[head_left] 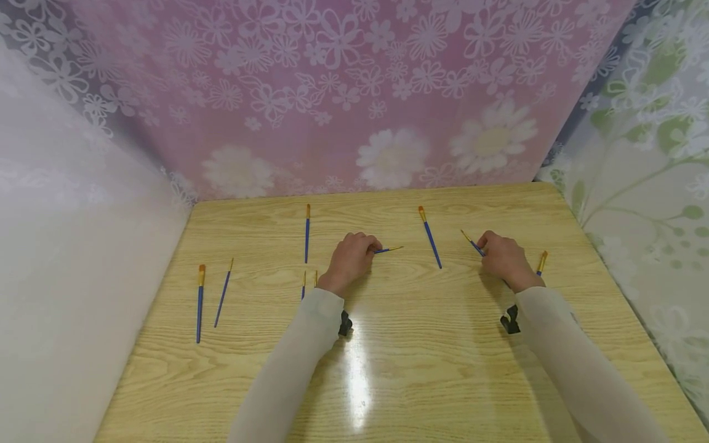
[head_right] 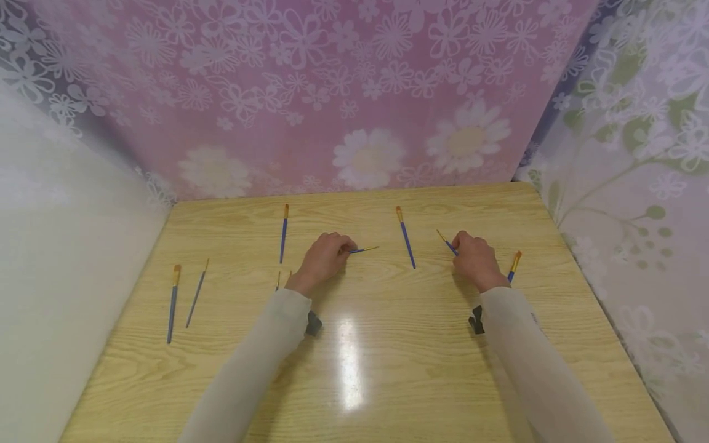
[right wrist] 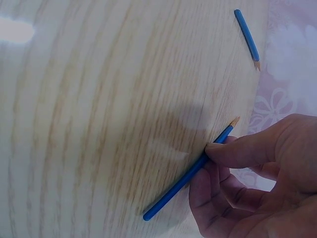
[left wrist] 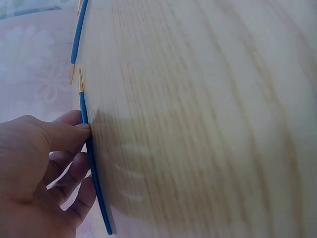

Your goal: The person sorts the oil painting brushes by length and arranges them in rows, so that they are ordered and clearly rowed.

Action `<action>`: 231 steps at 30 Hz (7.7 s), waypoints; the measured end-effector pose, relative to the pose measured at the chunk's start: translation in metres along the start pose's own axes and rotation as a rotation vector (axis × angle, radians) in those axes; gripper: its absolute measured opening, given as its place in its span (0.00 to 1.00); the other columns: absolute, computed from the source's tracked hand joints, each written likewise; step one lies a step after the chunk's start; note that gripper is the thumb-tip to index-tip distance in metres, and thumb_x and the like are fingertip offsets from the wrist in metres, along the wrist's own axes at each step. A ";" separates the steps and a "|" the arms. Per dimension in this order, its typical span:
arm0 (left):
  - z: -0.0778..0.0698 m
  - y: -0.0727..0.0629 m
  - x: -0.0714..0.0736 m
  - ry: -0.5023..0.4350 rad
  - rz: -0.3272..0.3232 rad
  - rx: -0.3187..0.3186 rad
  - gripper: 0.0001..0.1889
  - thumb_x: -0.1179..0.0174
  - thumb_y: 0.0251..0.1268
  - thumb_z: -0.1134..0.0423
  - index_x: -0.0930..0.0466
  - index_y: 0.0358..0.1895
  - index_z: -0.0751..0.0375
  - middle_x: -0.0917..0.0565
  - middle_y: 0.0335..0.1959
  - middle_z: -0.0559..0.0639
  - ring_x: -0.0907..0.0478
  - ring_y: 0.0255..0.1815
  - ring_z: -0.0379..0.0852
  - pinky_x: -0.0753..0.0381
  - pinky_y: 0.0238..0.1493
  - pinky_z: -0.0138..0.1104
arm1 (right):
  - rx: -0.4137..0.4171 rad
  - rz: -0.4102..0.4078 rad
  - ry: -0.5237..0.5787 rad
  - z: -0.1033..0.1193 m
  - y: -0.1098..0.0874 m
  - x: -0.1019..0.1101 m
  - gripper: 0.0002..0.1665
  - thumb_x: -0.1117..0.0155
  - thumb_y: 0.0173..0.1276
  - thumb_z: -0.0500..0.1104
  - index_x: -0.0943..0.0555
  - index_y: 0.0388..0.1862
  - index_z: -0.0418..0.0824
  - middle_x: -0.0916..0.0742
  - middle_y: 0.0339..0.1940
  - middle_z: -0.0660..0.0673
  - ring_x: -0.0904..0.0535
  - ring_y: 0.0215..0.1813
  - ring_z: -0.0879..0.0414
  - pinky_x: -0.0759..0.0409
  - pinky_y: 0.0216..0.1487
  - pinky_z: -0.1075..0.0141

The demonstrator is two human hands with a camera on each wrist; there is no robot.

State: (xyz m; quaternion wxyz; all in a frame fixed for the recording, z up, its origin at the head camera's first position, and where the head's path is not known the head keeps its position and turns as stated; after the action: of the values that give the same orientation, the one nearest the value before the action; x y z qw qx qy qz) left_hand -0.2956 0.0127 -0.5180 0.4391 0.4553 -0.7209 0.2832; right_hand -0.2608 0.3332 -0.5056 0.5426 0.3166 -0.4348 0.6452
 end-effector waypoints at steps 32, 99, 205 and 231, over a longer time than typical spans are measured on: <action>0.005 -0.035 0.031 -0.085 0.001 0.035 0.17 0.41 0.86 0.64 0.20 0.70 0.51 0.10 0.55 0.52 0.13 0.47 0.49 0.14 0.48 0.43 | -0.003 0.013 0.001 -0.001 0.000 0.000 0.21 0.46 0.72 0.29 0.25 0.62 0.25 0.15 0.58 0.21 0.17 0.56 0.25 0.23 0.58 0.30; 0.029 -0.149 0.027 -0.031 -0.024 0.255 0.10 0.38 0.80 0.65 0.17 0.58 0.58 0.18 0.48 0.58 0.33 0.21 0.47 0.32 0.21 0.35 | -0.006 -0.011 0.009 0.000 0.000 -0.001 0.20 0.45 0.71 0.30 0.25 0.61 0.26 0.15 0.56 0.22 0.17 0.55 0.27 0.21 0.57 0.32; 0.166 -0.181 0.109 -0.120 -0.098 0.385 0.17 0.46 0.86 0.64 0.21 0.70 0.63 0.13 0.61 0.68 0.15 0.60 0.68 0.15 0.55 0.58 | -0.016 0.002 0.010 -0.003 0.000 -0.004 0.21 0.44 0.73 0.29 0.25 0.62 0.25 0.15 0.59 0.21 0.17 0.58 0.26 0.22 0.60 0.31; 0.106 -0.178 0.069 -0.148 -0.050 0.329 0.16 0.37 0.79 0.68 0.17 0.65 0.62 0.13 0.51 0.60 0.15 0.48 0.58 0.17 0.50 0.55 | -0.023 -0.003 0.013 -0.002 0.003 -0.004 0.21 0.45 0.72 0.30 0.25 0.62 0.26 0.14 0.58 0.22 0.17 0.57 0.27 0.23 0.61 0.31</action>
State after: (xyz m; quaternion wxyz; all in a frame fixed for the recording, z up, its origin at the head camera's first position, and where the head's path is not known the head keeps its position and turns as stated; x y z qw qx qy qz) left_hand -0.1881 -0.1762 -0.5033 0.3113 0.5585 -0.6837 0.3517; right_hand -0.2631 0.3332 -0.5103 0.5500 0.3070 -0.4381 0.6413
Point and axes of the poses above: each hand's wrist, its own y-axis towards the middle knuckle, its own x-axis out of the back of the hand, z = x × y, the point moved 7 cm from there along y, towards the middle knuckle
